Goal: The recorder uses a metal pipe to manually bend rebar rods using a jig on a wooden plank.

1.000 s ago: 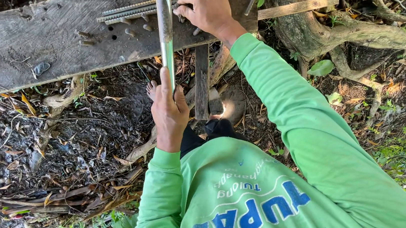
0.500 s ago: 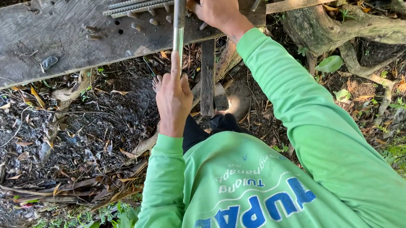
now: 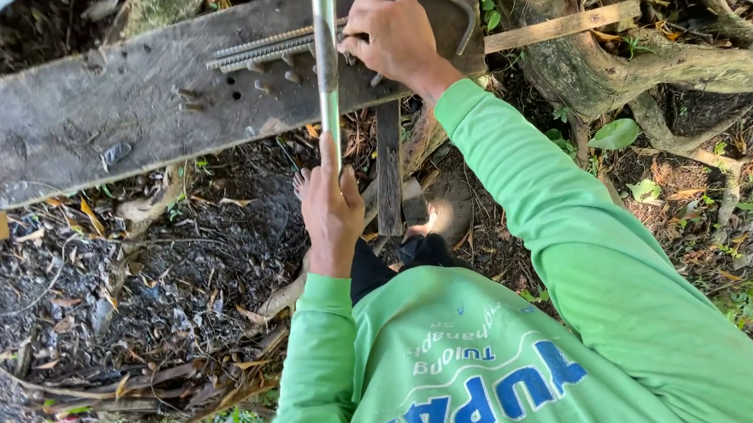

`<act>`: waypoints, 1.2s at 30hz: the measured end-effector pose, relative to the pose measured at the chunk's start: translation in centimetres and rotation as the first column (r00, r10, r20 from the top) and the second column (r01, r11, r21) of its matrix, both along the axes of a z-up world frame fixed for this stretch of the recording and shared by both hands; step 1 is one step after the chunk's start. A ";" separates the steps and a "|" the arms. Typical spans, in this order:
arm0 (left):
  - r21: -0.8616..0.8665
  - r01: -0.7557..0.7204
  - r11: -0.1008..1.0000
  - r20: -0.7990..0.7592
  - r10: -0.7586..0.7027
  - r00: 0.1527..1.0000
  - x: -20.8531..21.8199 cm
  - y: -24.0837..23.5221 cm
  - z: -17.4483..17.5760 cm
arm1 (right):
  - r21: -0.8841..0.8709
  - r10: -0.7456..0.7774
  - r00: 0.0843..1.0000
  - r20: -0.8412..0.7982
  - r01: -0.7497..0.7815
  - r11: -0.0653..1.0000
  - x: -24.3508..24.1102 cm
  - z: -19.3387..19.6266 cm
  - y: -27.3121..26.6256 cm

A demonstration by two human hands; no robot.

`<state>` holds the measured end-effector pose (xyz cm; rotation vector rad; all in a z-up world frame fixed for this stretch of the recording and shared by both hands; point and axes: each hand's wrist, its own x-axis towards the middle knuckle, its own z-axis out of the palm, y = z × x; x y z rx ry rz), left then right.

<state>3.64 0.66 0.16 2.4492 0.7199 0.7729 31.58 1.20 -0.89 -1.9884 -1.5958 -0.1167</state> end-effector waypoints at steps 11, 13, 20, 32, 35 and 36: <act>-0.182 -0.021 0.983 -0.061 0.011 0.998 0.4 0.4 -0.2 | -0.191 -0.050 0.998 -0.033 0.042 0.981 0.1 -2.4 0.2; -0.182 -0.005 0.983 0.026 0.010 1.000 0.8 0.6 -0.1 | -0.154 -0.065 0.996 -0.066 0.054 0.987 0.3 -1.4 0.4; -0.188 0.002 0.982 0.074 0.012 0.997 0.3 0.4 -1.3 | -0.115 -0.015 1.000 0.016 0.017 0.993 0.3 -2.1 0.2; -0.396 0.013 0.918 0.188 0.067 0.980 0.3 -1.1 -1.7 | -0.144 -0.036 0.995 -0.096 0.022 0.989 0.2 -1.7 0.5; -0.457 0.005 0.889 0.199 0.097 0.975 -2.4 -1.6 -3.2 | -0.194 -0.068 0.981 -0.184 0.032 0.980 0.5 -1.0 0.6; -0.415 -0.005 0.910 0.212 0.102 0.972 -3.6 -1.7 -4.0 | -0.190 -0.065 0.972 -0.228 0.021 0.981 0.7 -0.9 0.6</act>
